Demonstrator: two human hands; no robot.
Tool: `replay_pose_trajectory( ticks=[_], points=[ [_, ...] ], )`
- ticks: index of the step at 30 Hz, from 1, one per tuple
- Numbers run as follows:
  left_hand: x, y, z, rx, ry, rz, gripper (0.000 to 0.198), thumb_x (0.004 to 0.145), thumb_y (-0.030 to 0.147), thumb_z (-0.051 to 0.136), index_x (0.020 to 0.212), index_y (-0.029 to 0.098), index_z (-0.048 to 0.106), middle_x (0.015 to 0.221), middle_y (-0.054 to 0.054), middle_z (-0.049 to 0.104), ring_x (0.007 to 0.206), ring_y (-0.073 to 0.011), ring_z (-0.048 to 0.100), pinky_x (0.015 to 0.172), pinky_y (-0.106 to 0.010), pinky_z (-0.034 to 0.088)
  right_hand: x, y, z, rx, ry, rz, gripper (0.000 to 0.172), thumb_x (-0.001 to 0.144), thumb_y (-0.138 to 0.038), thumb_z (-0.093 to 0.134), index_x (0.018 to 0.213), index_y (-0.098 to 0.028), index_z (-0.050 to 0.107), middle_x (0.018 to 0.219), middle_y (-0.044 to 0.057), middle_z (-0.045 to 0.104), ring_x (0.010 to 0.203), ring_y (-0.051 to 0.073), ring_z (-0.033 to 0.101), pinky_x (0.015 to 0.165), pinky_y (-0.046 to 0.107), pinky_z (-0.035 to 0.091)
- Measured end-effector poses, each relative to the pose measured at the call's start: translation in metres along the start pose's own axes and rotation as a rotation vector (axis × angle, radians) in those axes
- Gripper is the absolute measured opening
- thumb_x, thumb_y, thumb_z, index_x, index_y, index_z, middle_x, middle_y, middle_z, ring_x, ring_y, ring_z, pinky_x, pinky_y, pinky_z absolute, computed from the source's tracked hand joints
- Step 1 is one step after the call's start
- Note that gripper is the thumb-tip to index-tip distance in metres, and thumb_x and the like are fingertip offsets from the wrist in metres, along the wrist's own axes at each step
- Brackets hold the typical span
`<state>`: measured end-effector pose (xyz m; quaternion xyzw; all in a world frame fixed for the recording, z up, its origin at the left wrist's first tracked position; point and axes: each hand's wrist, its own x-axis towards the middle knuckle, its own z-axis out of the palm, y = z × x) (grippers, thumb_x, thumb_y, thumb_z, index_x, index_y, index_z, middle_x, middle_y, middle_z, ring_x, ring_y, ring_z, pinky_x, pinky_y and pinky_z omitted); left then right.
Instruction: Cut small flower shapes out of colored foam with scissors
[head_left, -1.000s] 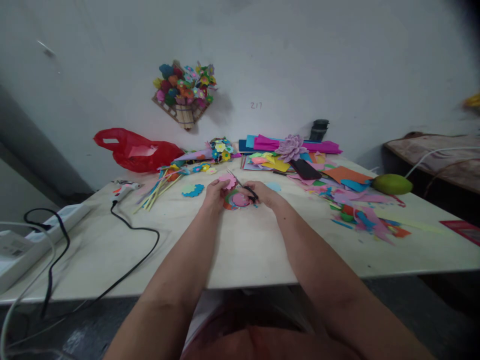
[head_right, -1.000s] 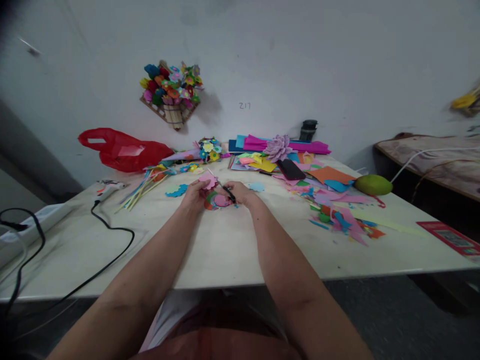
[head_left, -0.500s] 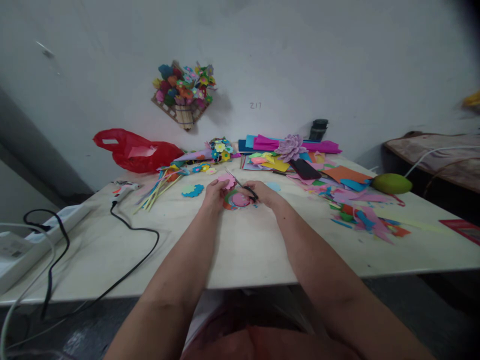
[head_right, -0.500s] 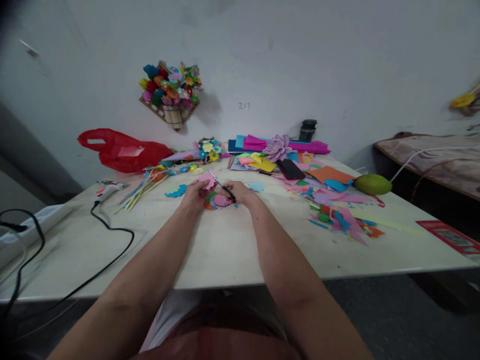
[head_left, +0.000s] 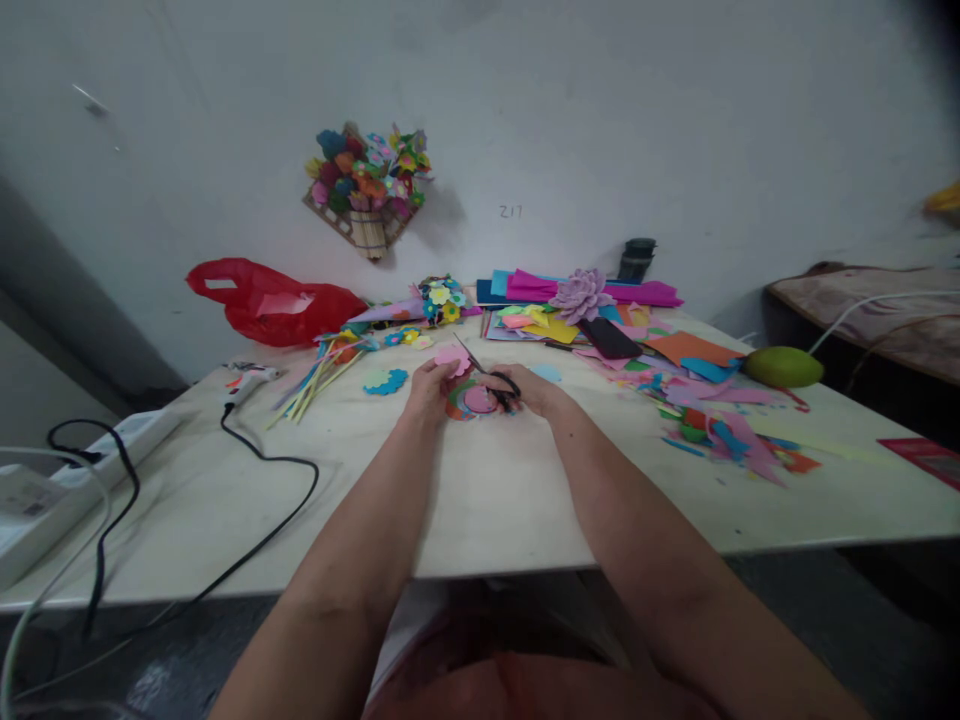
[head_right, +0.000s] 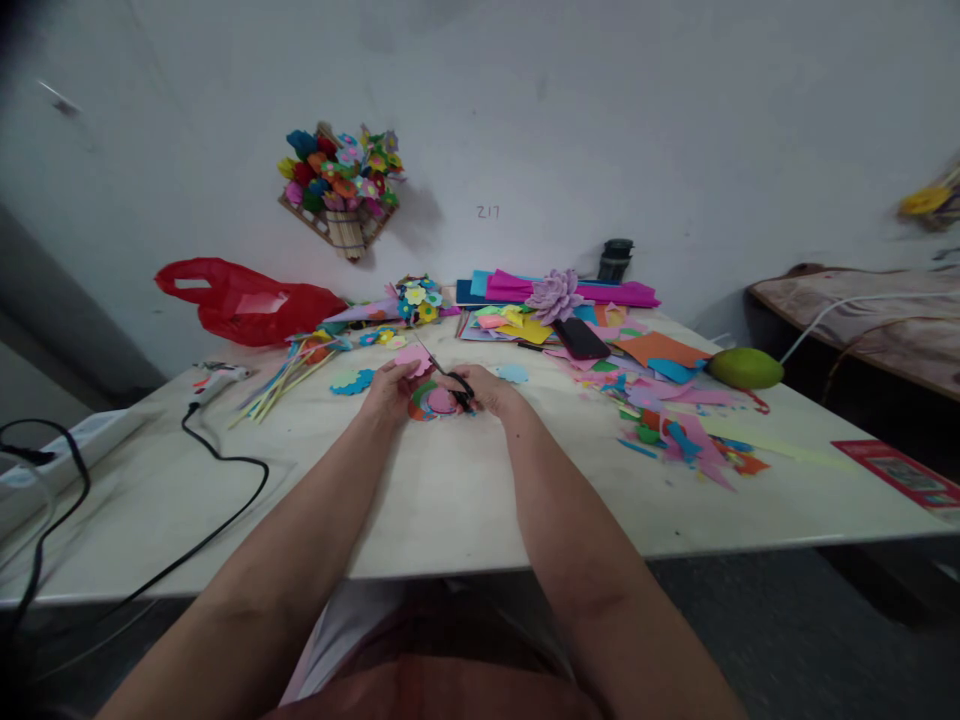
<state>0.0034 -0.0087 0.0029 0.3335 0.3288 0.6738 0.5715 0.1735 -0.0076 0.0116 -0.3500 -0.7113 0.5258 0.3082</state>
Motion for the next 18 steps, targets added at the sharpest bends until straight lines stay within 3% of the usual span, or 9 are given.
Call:
replay_pose_trajectory(
  ticks=[7,18],
  points=[
    [0.0001,-0.0004,0.0004,-0.003,-0.008,0.004,0.025,0.052,0.01,0.072,0.073,0.015,0.059,0.07,-0.004,0.066,0.075,-0.0201,0.067,0.075,-0.035,0.055,0.0019,0.0048,-0.0016,0.034,0.01,-0.007,0.029,0.08,-0.043,0.058,0.075,-0.014,0.053,0.057,0.001,0.061,0.04,0.008,0.051,0.031,0.017,0.027],
    [0.0022,-0.0042,-0.0034,0.015,-0.04,0.016,0.019,0.052,0.009,0.072,0.067,0.013,0.06,0.063,-0.003,0.064,0.061,-0.0129,0.062,0.071,-0.03,0.054,0.0007,0.0024,-0.0011,0.006,0.016,-0.012,0.029,0.08,-0.044,0.057,0.074,-0.015,0.052,0.053,-0.002,0.057,0.035,0.006,0.043,0.031,0.018,0.026]
  ],
)
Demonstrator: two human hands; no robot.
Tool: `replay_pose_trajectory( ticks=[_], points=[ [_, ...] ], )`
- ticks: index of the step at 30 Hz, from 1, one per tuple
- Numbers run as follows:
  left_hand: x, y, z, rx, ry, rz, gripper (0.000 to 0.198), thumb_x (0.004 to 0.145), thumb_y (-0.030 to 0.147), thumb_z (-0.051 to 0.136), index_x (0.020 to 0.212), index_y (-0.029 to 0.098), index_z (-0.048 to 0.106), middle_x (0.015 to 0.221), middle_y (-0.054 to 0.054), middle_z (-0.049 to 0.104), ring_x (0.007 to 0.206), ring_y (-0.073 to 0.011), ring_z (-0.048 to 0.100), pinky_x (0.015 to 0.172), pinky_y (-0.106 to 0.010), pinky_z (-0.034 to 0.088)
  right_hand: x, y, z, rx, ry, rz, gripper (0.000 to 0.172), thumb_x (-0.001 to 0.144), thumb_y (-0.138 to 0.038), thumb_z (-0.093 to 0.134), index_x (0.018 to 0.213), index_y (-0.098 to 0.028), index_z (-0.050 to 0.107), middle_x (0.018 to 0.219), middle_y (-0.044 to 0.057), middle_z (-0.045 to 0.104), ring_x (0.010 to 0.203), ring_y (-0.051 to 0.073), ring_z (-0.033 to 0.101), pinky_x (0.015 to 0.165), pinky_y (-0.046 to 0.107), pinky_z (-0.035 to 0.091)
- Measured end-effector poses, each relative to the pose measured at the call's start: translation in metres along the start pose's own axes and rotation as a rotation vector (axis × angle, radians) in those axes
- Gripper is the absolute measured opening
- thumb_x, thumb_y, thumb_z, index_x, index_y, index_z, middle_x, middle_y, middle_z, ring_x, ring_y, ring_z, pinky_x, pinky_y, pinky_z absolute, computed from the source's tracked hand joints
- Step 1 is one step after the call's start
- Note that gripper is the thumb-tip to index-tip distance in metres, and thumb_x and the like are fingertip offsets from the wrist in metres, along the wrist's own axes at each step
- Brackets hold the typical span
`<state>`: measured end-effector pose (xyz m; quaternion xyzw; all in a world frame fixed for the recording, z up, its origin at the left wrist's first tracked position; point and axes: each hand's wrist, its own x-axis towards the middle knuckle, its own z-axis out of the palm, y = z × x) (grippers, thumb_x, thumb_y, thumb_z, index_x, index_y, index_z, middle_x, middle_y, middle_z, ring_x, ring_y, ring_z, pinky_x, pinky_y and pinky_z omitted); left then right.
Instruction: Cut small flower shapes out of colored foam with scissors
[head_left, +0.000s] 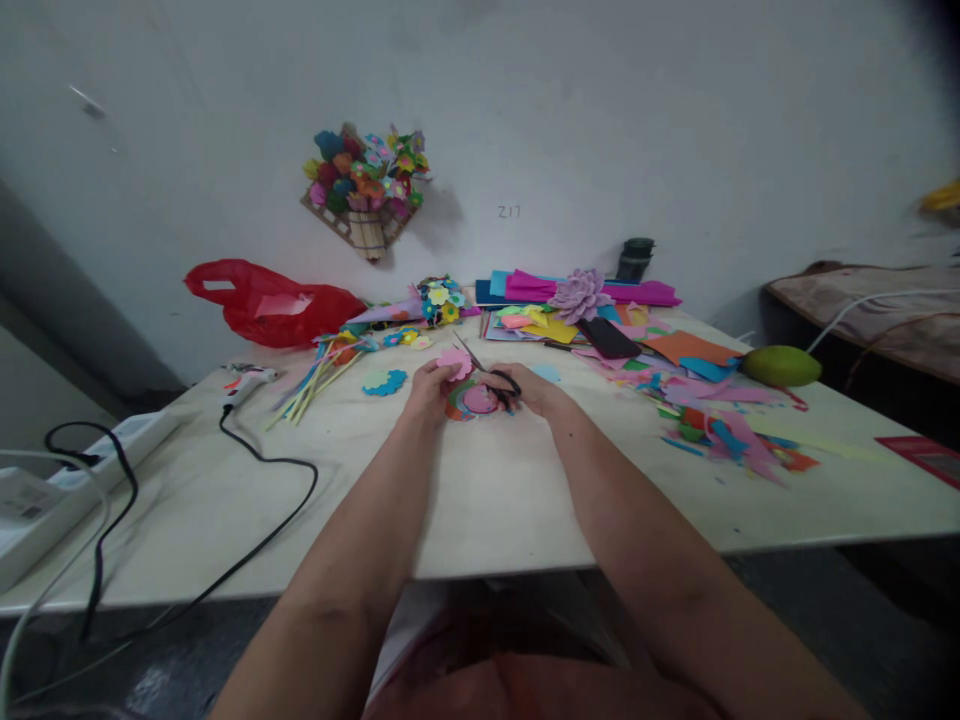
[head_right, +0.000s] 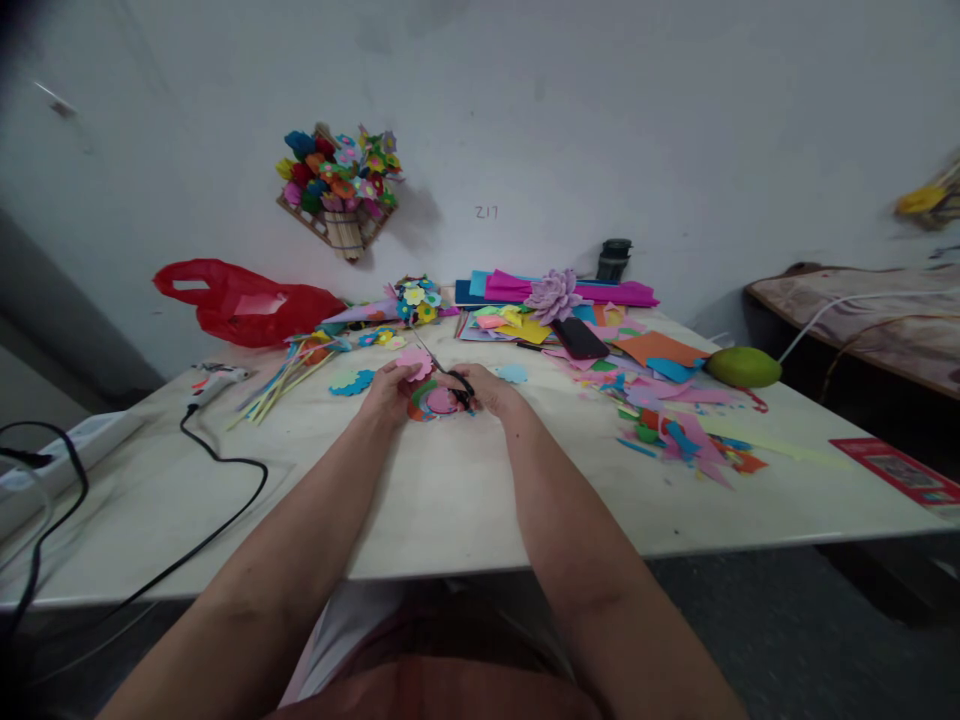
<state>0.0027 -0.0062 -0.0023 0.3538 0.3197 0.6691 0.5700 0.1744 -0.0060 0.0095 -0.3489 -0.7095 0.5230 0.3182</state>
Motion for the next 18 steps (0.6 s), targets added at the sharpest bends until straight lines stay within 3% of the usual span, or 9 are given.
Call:
replay_pose_trajectory(
  ticks=[18],
  points=[
    [-0.002,0.0018,0.0018,-0.01,-0.03,-0.014,0.018,0.05,0.009,0.072,0.063,0.012,0.061,0.062,-0.003,0.064,0.059,-0.0114,0.061,0.064,-0.024,0.052,-0.0016,-0.0045,0.0014,-0.012,0.032,0.022,0.027,0.079,-0.039,0.059,0.07,-0.015,0.05,0.049,-0.003,0.054,0.034,0.005,0.042,0.03,0.017,0.024]
  ],
)
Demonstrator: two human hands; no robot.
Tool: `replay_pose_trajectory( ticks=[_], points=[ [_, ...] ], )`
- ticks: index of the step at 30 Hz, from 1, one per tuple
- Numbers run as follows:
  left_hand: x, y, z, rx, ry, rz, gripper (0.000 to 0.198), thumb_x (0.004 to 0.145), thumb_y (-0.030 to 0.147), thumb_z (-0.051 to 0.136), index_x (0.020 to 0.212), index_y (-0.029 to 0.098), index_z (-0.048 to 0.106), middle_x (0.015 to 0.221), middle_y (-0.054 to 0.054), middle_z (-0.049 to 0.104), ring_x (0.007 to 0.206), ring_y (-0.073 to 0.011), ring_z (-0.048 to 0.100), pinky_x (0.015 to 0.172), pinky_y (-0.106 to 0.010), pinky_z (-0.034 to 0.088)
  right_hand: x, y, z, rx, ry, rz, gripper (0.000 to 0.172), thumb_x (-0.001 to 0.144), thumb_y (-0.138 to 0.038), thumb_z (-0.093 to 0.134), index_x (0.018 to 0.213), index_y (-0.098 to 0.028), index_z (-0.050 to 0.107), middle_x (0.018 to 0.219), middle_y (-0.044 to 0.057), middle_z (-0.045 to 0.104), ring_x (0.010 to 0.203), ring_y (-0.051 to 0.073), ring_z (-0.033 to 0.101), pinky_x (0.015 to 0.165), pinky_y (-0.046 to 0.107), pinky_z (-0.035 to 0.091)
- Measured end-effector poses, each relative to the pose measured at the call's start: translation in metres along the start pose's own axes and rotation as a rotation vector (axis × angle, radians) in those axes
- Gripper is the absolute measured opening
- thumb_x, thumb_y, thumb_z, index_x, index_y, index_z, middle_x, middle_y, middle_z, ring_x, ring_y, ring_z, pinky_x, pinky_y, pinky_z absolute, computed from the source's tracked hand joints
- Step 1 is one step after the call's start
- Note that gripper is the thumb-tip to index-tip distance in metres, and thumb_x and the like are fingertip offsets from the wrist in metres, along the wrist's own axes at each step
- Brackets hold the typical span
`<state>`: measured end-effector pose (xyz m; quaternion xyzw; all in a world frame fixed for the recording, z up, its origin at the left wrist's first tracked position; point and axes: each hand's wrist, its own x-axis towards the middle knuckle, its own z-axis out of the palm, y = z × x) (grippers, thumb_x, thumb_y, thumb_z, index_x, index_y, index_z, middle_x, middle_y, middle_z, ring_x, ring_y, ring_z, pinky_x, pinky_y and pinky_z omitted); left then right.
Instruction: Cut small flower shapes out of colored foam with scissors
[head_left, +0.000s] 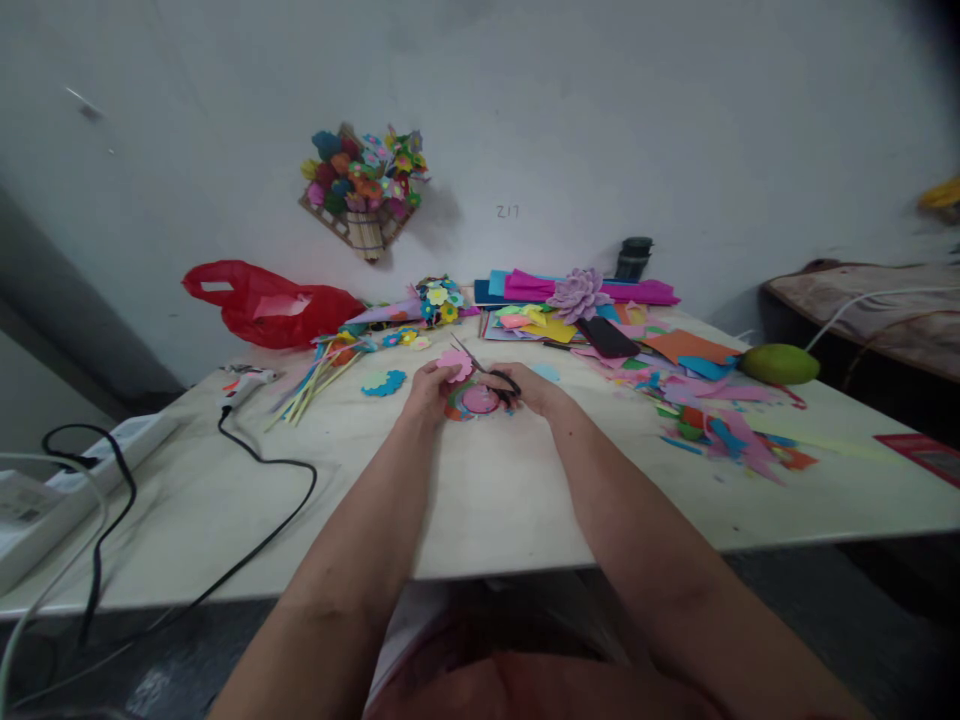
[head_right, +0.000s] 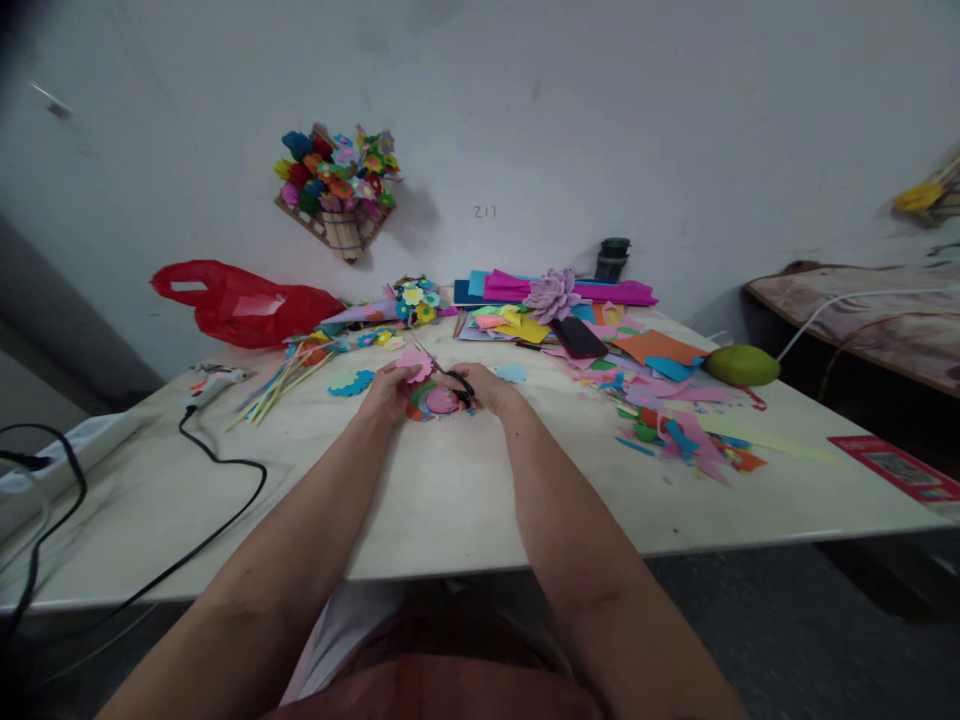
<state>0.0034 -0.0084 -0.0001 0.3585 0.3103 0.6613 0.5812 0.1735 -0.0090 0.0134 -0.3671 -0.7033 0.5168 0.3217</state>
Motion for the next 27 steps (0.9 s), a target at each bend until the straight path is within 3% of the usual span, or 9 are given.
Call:
replay_pose_trajectory(
  ticks=[27],
  points=[
    [-0.0011,0.0029,0.002,-0.025,0.039,-0.001,0.016,0.059,0.004,0.066,0.071,0.012,0.06,0.068,-0.006,0.066,0.066,-0.0157,0.065,0.079,-0.032,0.053,0.0043,0.0053,-0.0015,0.064,0.007,0.045,0.024,0.073,-0.036,0.062,0.07,-0.015,0.051,0.049,-0.003,0.053,0.035,0.005,0.043,0.031,0.017,0.021]
  ],
)
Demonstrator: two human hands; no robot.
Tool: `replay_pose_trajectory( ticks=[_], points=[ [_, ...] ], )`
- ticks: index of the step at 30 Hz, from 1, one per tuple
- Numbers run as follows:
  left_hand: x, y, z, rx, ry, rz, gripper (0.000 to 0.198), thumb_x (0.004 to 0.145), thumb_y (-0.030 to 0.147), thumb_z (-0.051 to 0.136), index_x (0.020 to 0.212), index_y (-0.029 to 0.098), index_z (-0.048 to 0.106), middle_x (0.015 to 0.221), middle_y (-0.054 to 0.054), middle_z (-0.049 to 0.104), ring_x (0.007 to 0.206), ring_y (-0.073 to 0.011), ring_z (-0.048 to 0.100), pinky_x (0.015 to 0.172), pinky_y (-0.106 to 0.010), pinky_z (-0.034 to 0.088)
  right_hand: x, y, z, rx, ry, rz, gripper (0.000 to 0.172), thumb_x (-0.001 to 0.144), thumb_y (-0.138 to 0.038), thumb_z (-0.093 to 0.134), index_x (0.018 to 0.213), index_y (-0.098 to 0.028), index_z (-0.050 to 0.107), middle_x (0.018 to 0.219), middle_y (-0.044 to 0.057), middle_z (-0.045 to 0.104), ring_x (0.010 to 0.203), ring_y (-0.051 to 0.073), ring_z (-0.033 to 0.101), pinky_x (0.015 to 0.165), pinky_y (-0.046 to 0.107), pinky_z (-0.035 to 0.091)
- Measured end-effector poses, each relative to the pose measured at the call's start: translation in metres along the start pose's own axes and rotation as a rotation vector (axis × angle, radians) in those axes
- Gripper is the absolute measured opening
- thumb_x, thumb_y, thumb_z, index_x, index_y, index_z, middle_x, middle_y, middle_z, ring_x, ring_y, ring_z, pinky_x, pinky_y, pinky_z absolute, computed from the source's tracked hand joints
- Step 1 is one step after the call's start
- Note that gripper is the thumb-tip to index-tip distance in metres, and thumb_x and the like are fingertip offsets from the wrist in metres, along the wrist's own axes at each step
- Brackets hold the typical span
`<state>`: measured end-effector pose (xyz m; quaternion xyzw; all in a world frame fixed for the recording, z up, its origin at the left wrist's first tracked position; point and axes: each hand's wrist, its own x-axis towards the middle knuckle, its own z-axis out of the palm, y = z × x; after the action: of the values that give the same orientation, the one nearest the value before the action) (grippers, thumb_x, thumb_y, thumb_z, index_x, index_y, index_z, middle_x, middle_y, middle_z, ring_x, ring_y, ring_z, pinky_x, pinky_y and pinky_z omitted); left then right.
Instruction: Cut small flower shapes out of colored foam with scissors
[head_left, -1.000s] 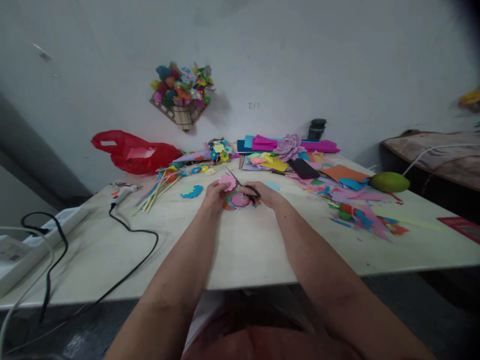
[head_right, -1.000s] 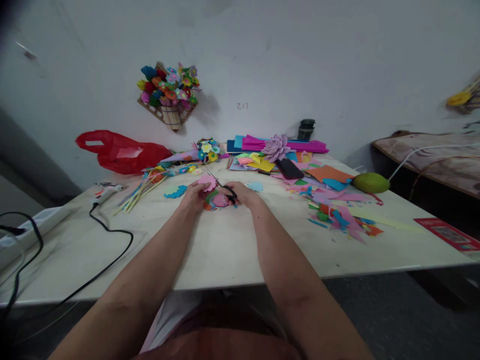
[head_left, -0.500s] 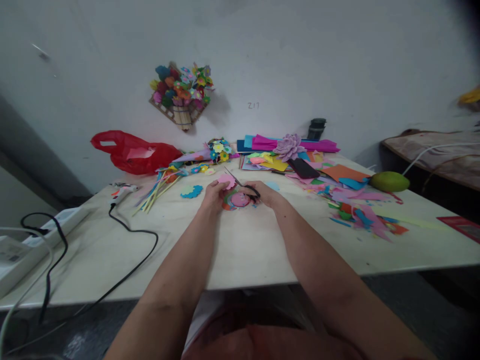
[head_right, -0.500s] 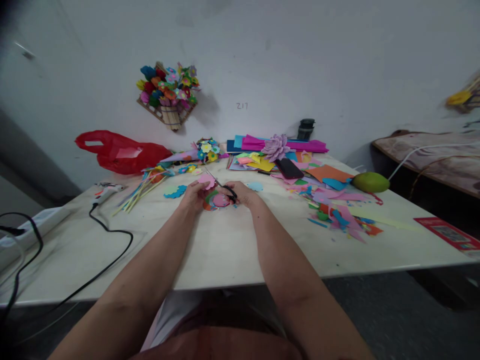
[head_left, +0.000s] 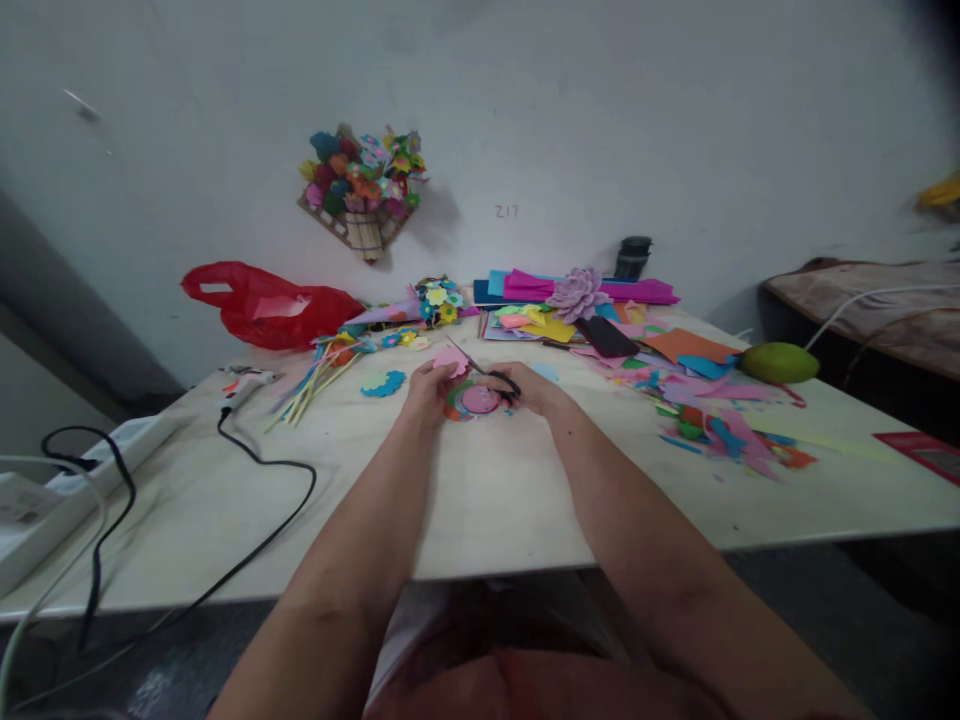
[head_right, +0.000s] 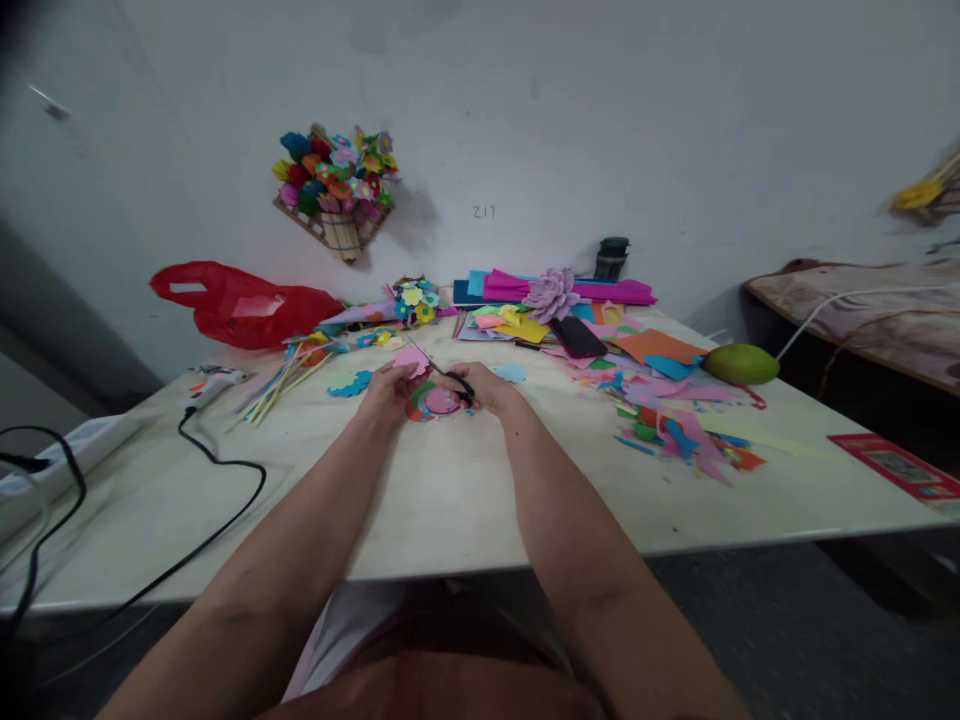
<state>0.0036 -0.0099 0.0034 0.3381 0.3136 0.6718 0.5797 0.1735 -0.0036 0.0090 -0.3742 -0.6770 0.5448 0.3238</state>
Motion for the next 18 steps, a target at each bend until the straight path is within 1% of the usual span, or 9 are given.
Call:
replay_pose_trajectory(
  ticks=[6,10,13,16,18],
  points=[
    [0.0021,-0.0012,-0.0026,0.016,-0.013,0.006,0.017,0.056,0.008,0.069,0.07,0.014,0.061,0.07,-0.005,0.067,0.068,-0.017,0.066,0.076,-0.032,0.054,0.0006,0.001,-0.0006,0.019,0.005,-0.003,0.023,0.073,-0.034,0.062,0.068,-0.014,0.051,0.048,-0.003,0.052,0.035,0.005,0.043,0.032,0.017,0.023],
    [0.0021,-0.0012,-0.003,0.017,-0.008,0.003,0.017,0.055,0.008,0.07,0.07,0.014,0.062,0.07,-0.005,0.068,0.067,-0.0165,0.066,0.073,-0.03,0.054,0.0001,0.0006,-0.0011,0.007,0.002,-0.002,0.024,0.073,-0.035,0.062,0.068,-0.014,0.052,0.048,-0.004,0.051,0.035,0.005,0.042,0.031,0.016,0.023],
    [0.0014,-0.0007,-0.0026,0.017,-0.004,0.0,0.016,0.056,0.008,0.068,0.069,0.014,0.062,0.069,-0.004,0.067,0.065,-0.0157,0.066,0.07,-0.028,0.055,0.0002,0.0012,-0.0017,-0.013,-0.006,-0.023,0.025,0.073,-0.036,0.063,0.069,-0.014,0.052,0.048,-0.004,0.051,0.035,0.004,0.042,0.031,0.016,0.022],
    [0.0004,0.0,-0.0017,0.009,-0.012,0.006,0.014,0.058,0.006,0.067,0.07,0.013,0.062,0.069,-0.005,0.067,0.066,-0.0149,0.066,0.07,-0.026,0.054,0.0003,0.0015,-0.002,-0.019,-0.014,-0.036,0.025,0.073,-0.036,0.064,0.069,-0.014,0.052,0.048,-0.004,0.051,0.035,0.004,0.042,0.03,0.016,0.022],
    [0.0,0.0005,-0.0011,0.007,0.004,0.001,0.013,0.059,0.006,0.066,0.069,0.013,0.061,0.069,-0.005,0.066,0.066,-0.015,0.066,0.07,-0.026,0.054,0.0001,0.0013,-0.002,-0.021,-0.017,-0.036,0.025,0.074,-0.036,0.064,0.069,-0.014,0.052,0.048,-0.004,0.051,0.035,0.004,0.041,0.03,0.017,0.022]
  ],
)
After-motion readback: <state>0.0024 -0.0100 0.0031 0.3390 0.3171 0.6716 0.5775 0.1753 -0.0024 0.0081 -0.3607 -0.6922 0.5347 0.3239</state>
